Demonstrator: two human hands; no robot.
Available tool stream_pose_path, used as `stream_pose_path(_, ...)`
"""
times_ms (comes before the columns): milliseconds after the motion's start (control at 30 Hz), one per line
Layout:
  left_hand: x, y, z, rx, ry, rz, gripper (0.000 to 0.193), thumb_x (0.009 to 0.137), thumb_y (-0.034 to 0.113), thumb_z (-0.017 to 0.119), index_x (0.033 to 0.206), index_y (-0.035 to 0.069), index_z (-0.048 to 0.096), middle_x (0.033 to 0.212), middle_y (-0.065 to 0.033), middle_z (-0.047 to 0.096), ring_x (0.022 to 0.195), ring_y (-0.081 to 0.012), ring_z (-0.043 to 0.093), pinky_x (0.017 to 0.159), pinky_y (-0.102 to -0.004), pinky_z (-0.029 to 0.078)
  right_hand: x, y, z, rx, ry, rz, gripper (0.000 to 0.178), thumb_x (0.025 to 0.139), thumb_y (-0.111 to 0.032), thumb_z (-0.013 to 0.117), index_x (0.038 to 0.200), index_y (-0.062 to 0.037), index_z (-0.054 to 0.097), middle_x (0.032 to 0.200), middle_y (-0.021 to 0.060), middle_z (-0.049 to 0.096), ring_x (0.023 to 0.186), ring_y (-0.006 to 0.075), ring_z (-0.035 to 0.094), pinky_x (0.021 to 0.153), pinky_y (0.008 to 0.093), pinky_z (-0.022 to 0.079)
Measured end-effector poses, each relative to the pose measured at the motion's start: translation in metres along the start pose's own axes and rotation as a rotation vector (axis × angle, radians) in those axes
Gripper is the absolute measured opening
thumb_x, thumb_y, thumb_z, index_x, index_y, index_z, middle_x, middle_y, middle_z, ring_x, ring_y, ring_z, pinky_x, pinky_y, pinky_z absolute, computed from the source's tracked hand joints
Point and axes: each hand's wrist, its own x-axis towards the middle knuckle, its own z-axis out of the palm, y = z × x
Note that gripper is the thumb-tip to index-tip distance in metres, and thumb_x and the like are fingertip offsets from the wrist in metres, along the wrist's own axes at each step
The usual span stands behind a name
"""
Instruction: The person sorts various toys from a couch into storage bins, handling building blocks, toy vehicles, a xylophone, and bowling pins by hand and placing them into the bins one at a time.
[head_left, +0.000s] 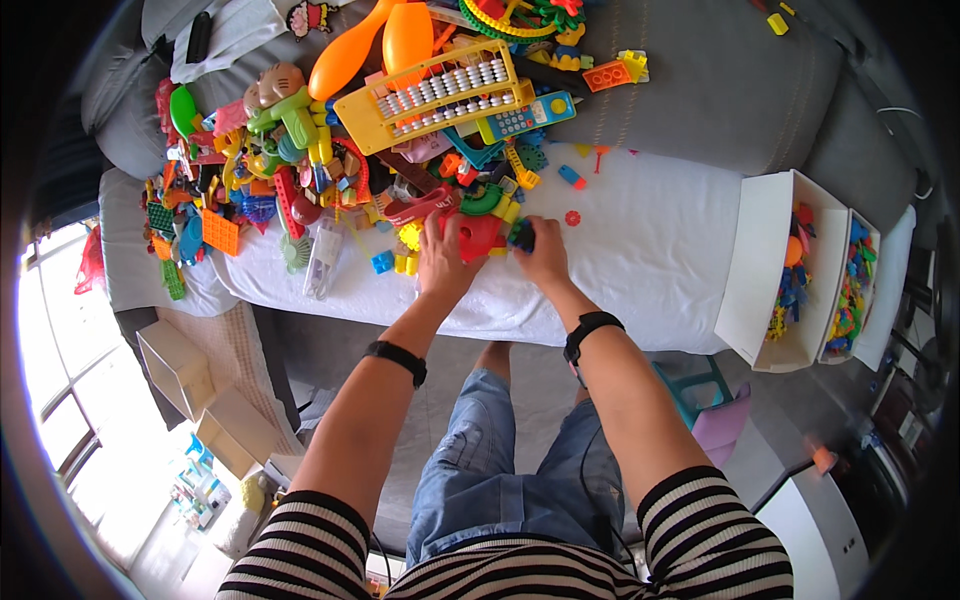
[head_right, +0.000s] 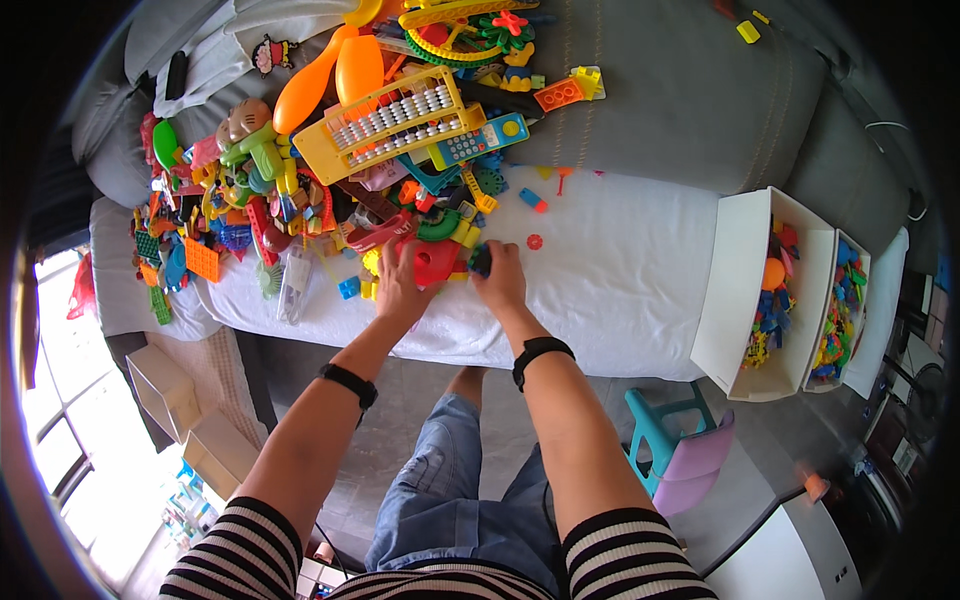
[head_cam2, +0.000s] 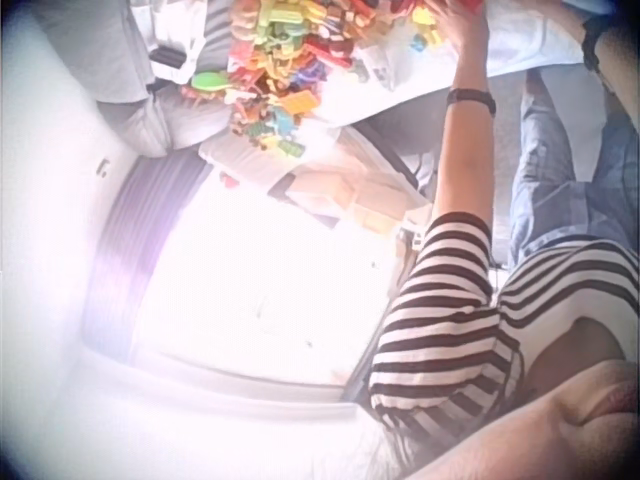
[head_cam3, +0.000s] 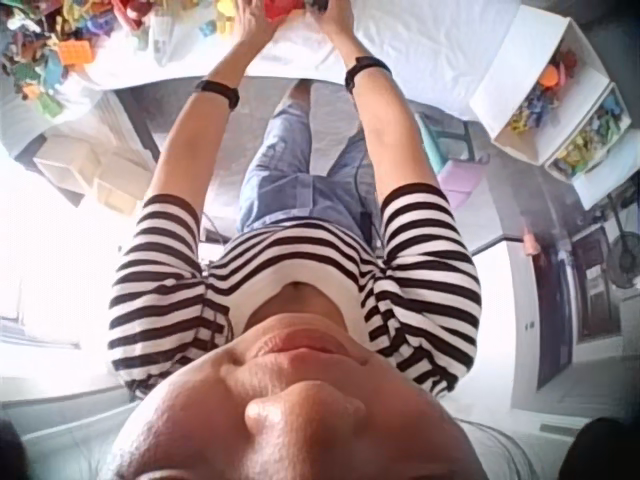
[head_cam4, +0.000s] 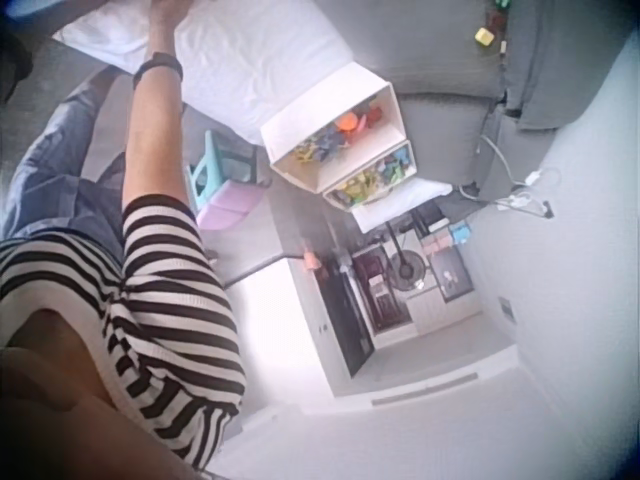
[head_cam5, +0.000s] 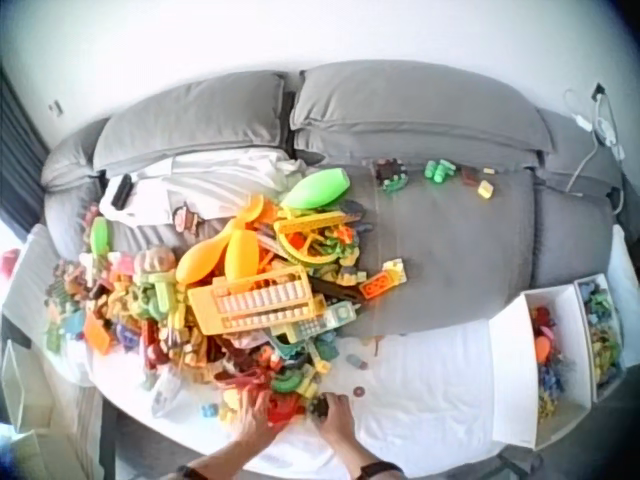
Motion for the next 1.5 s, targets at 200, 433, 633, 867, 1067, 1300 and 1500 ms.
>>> stream_pose_path(200, 0.018, 0.003, 0.011, -0.198, -0.133, 0.130, 0.059, 0.066, 0.016, 0.081, 0.118, 0.008, 0.055, 0.135, -0.0217, 0.039, 0.117, -0.0435, 0.049, 0.096, -0.0460, 0.046, 0.006, 0.039, -0.010, 0.557, 0.007, 0.202, 0.049, 0.076, -0.005, 0.070, 0.120, -0.0017, 0.048, 0.107, 0.0093, 0.058, 0.087, 0.0128, 0.060, 0.066, 0.0278, 0.053)
stream_pose_path(433, 0.021, 0.010, -0.007, -0.264, 0.154, 0.242, 0.041, 0.075, 0.008, 0.071, 0.114, 0.004, 0.058, 0.120, -0.0219, 0.055, 0.110, -0.0429, 0.055, 0.092, -0.0446, 0.048, -0.012, 0.007, -0.045, 0.999, -0.031, 0.301, 0.056, 0.078, 0.006, 0.065, 0.129, -0.0043, 0.044, 0.121, 0.0082, 0.051, 0.100, 0.0203, 0.060, 0.082, 0.0326, 0.055)
stream_pose_path(633, 0.034, 0.056, -0.002, -0.464, 0.003, 0.296, 0.039, 0.080, 0.005, 0.067, 0.118, 0.004, 0.058, 0.112, -0.0188, 0.059, 0.103, -0.0379, 0.058, 0.084, -0.0404, 0.051, -0.014, 0.013, -0.077, 1.286, -0.017, 0.308, 0.056, 0.078, 0.000, 0.071, 0.128, -0.0077, 0.045, 0.121, 0.0057, 0.051, 0.103, 0.0185, 0.058, 0.083, 0.0346, 0.055)
stream_pose_path(867, 0.047, 0.120, 0.039, -0.610, -0.157, 0.288, 0.047, 0.078, 0.000, 0.065, 0.124, 0.007, 0.056, 0.115, -0.0153, 0.059, 0.102, -0.0295, 0.061, 0.082, -0.0350, 0.052, -0.038, 0.042, -0.145, 1.315, 0.177, 0.323, 0.052, 0.085, -0.011, 0.070, 0.128, -0.0074, 0.043, 0.120, 0.0050, 0.054, 0.110, 0.0182, 0.056, 0.091, 0.0394, 0.053)
stream_pose_path(1067, 0.028, 0.251, 0.081, -0.711, -0.340, 0.449, 0.049, 0.080, 0.002, 0.067, 0.127, 0.007, 0.054, 0.119, -0.0142, 0.058, 0.105, -0.0262, 0.061, 0.082, -0.0330, 0.053, -0.098, 0.085, -0.249, 1.385, 0.547, 0.263, 0.044, 0.088, -0.008, 0.066, 0.126, -0.0096, 0.043, 0.118, 0.0056, 0.056, 0.107, 0.0184, 0.059, 0.090, 0.0384, 0.054)
stream_pose_path(1300, 0.011, 0.353, 0.148, -0.812, -0.658, 0.609, 0.056, 0.086, -0.001, 0.059, 0.139, 0.007, 0.044, 0.133, -0.0172, 0.052, 0.113, -0.0269, 0.059, 0.094, -0.0328, 0.051, -0.134, 0.174, -0.289, 1.553, 0.910, 0.347, 0.038, 0.087, -0.007, 0.068, 0.118, -0.0092, 0.047, 0.108, 0.0037, 0.059, 0.101, 0.0160, 0.061, 0.096, 0.0354, 0.051)
stream_pose_path(1500, 0.008, 0.302, 0.130, -0.674, -0.709, 0.490, 0.048, 0.090, -0.003, 0.054, 0.137, 0.004, 0.047, 0.133, -0.0141, 0.054, 0.119, -0.0231, 0.056, 0.098, -0.0324, 0.050, -0.129, 0.142, -0.267, 1.363, 0.726, 0.374, 0.044, 0.089, -0.015, 0.068, 0.128, -0.0075, 0.048, 0.105, 0.0026, 0.059, 0.095, 0.0137, 0.060, 0.086, 0.0326, 0.051)
